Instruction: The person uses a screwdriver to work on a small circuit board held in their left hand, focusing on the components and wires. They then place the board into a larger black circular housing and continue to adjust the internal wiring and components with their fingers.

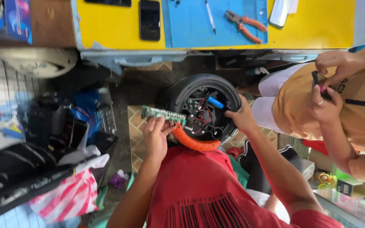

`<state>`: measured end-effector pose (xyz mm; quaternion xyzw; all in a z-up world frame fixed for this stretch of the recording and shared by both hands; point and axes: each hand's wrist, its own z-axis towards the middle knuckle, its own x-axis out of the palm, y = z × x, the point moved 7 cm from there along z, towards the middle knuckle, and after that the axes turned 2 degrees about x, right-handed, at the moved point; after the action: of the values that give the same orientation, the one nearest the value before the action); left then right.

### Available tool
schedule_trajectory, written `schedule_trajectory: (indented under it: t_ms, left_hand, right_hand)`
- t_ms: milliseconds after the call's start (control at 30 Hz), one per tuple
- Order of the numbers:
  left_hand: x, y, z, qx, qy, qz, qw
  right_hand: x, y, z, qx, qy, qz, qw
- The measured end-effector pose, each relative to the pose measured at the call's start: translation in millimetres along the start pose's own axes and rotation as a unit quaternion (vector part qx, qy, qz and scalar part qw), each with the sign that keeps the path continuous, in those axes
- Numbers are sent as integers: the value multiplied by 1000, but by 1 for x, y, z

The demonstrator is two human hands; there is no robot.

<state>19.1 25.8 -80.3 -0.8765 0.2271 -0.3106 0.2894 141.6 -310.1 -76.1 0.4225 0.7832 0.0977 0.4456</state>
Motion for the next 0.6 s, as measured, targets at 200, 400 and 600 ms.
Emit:
schedule_trajectory:
  t_ms: [200,400,600]
  left_hand:
    - [8,-1,-16,16,-13,-48,999]
    - [45,-4,-15,50,28,-56,997]
    - [73,7,-7,64,64,-53,994]
  right_hand:
    - [-33,-26,-7,-7,-26,5,1000]
    - [-125,13,-78,46,-69,-24,996]
    - [-132,-87,-5,58,-94,14,994]
